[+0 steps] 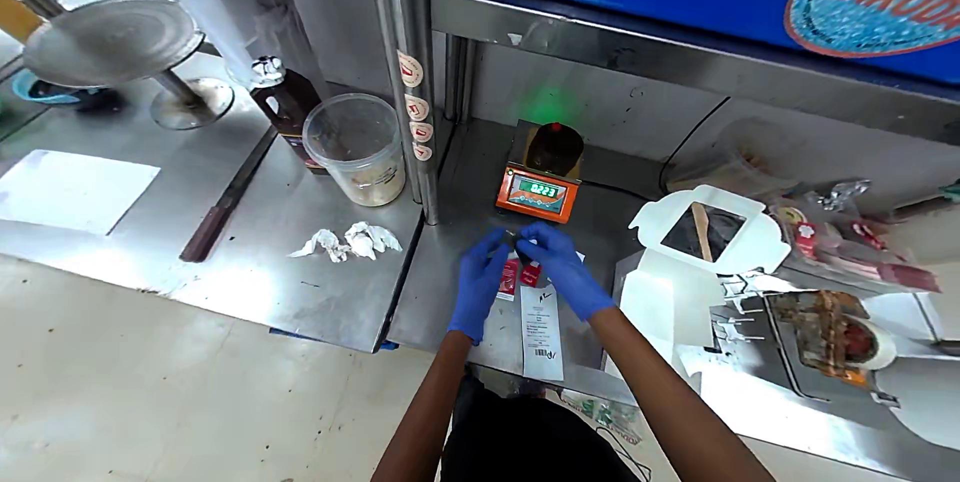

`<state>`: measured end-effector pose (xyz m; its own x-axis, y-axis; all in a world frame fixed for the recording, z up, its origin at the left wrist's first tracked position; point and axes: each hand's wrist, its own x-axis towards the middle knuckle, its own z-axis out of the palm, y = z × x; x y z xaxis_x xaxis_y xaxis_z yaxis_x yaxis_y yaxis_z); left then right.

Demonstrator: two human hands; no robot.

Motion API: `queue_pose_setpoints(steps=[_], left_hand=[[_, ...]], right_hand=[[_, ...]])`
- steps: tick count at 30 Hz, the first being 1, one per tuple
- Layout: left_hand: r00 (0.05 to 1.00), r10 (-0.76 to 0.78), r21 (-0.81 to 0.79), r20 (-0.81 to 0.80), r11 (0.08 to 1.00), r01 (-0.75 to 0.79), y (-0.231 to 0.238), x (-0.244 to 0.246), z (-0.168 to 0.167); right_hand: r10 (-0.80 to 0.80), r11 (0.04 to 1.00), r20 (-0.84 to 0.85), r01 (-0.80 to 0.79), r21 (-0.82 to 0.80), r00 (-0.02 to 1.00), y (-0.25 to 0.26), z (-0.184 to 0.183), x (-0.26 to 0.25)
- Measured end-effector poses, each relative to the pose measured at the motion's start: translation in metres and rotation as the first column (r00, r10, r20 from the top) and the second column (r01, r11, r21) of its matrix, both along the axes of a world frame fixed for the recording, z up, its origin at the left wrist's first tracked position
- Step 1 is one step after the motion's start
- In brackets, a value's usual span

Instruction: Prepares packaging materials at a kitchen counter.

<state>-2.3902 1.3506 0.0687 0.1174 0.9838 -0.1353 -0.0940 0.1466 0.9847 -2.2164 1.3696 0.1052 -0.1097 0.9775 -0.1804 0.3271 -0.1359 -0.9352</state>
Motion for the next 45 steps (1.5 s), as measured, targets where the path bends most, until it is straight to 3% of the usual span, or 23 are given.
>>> queue_pose_setpoints(steps=[7,11,14,16,20,27,33,36,40,42,45], left_hand=[[0.994,-0.086,0.449,0.066,0.892,0.047,-0.030,0.034,0.069],[0.994,-0.010,0.725,-0.112,0.683,0.089,-0.038,0.049,0.097],[0.985,0.068,0.829,-0.160,0.551,0.096,-0.047,0.062,0.117],[0.996,0.034,0.829,-0.082,0.558,0.049,-0.056,0.075,0.128],[0.995,-0.072,0.752,0.067,0.659,-0.003,-0.079,0.098,0.145],[0.994,-0.094,0.708,-0.052,0.699,0.103,-0.109,0.120,0.154],[0.999,0.018,0.637,-0.040,0.771,0.011,-0.124,0.136,0.151],[0.994,0.090,0.688,-0.067,0.726,-0.019,-0.131,0.139,0.149],[0.972,0.197,0.830,-0.129,0.558,-0.003,-0.136,0.139,0.149],[0.948,0.263,0.875,-0.181,0.483,0.034,-0.137,0.137,0.151],[0.926,0.298,0.892,-0.230,0.445,0.079,-0.140,0.134,0.156]], right_hand=[[0.000,0.983,-0.384,0.071,0.170,0.923,-0.068,0.065,0.036],[0.009,0.959,-0.429,0.115,0.261,0.903,-0.094,0.090,0.053],[0.015,0.927,-0.469,0.163,0.337,0.883,-0.107,0.101,0.063],[-0.009,0.899,-0.447,0.202,0.388,0.894,-0.117,0.112,0.068],[-0.007,0.862,-0.453,0.235,0.449,0.892,-0.132,0.126,0.085],[-0.068,0.877,-0.611,0.340,0.341,0.789,-0.153,0.129,0.104],[-0.108,0.898,-0.579,0.330,0.292,0.808,-0.159,0.126,0.115],[-0.096,0.823,-0.440,0.320,0.469,0.893,-0.163,0.121,0.119],[-0.126,0.674,-0.312,0.312,0.669,0.942,-0.167,0.121,0.119],[-0.172,0.601,-0.248,0.301,0.740,0.953,-0.170,0.125,0.119],[-0.160,0.572,-0.184,0.243,0.783,0.970,-0.175,0.132,0.120]])
